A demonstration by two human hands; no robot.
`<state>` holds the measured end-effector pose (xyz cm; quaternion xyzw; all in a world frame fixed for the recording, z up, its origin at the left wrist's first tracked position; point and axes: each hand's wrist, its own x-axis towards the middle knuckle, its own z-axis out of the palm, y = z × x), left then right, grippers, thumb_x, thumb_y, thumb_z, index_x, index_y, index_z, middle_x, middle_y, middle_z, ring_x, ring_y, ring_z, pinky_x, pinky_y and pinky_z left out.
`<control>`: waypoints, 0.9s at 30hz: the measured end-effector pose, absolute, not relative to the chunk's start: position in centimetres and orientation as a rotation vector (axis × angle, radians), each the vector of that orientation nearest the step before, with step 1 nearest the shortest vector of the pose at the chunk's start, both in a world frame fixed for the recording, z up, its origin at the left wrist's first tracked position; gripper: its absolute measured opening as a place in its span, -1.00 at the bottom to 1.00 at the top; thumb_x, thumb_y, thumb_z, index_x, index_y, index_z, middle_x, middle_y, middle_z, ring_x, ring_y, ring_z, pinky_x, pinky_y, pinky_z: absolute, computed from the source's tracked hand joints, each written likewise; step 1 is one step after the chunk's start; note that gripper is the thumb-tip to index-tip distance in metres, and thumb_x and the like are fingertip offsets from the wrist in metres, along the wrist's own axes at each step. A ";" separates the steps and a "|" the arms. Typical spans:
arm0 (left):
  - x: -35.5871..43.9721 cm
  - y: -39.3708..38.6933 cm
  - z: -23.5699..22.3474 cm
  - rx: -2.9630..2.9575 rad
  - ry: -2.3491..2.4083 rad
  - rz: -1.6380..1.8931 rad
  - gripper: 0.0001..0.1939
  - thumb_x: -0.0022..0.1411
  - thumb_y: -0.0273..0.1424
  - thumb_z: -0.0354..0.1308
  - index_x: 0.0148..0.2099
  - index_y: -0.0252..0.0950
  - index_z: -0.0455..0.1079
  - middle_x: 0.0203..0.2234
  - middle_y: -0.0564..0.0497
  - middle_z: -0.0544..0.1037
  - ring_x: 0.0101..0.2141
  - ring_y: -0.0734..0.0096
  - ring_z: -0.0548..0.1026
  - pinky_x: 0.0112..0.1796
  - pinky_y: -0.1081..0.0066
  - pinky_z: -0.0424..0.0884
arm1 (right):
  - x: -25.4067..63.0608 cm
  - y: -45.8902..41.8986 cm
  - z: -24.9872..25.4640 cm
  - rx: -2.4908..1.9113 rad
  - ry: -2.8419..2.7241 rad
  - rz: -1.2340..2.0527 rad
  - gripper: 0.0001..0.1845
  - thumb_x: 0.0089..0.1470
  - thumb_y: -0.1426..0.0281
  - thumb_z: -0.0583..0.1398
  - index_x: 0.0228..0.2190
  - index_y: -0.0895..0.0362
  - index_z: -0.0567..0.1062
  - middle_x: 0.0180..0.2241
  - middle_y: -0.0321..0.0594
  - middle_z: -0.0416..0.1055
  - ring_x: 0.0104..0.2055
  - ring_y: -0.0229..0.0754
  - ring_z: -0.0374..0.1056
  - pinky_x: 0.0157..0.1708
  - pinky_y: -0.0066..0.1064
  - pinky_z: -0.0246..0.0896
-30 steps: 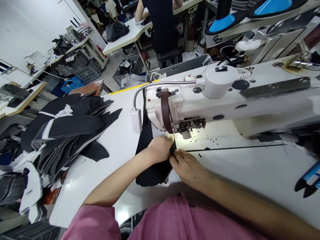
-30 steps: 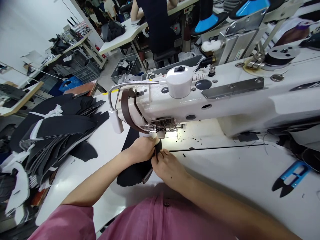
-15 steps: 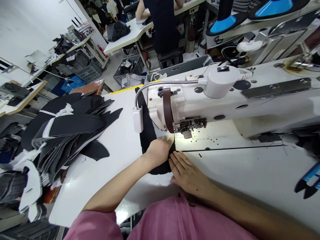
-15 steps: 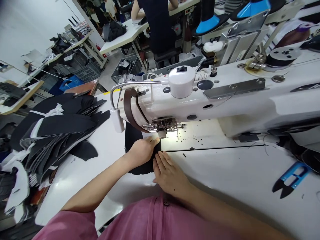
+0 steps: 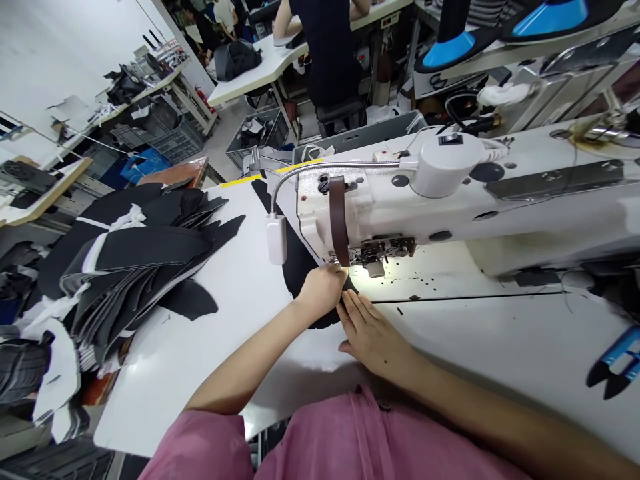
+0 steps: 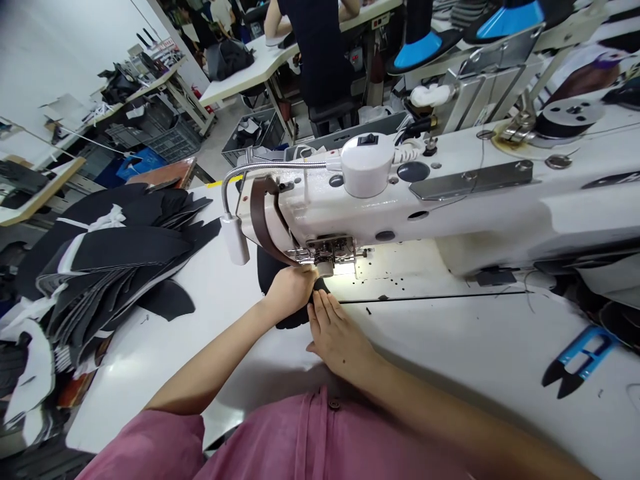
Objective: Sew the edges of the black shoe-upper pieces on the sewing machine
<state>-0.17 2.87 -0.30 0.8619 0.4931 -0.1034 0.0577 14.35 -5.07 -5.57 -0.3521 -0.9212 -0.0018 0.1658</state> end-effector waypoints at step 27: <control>-3.8 6.5 -1.5 2.939 1.166 -0.093 -0.68 0.31 -0.51 -0.16 -0.21 -0.35 0.44 -0.36 -0.10 0.49 -0.29 0.28 0.41 -0.18 0.29 0.32 | 12.2 0.4 -6.5 -0.686 -2.720 0.322 -0.04 0.13 -0.08 -0.04 0.18 0.54 0.05 0.21 0.35 -0.03 0.29 0.16 -0.16 0.22 0.02 -0.12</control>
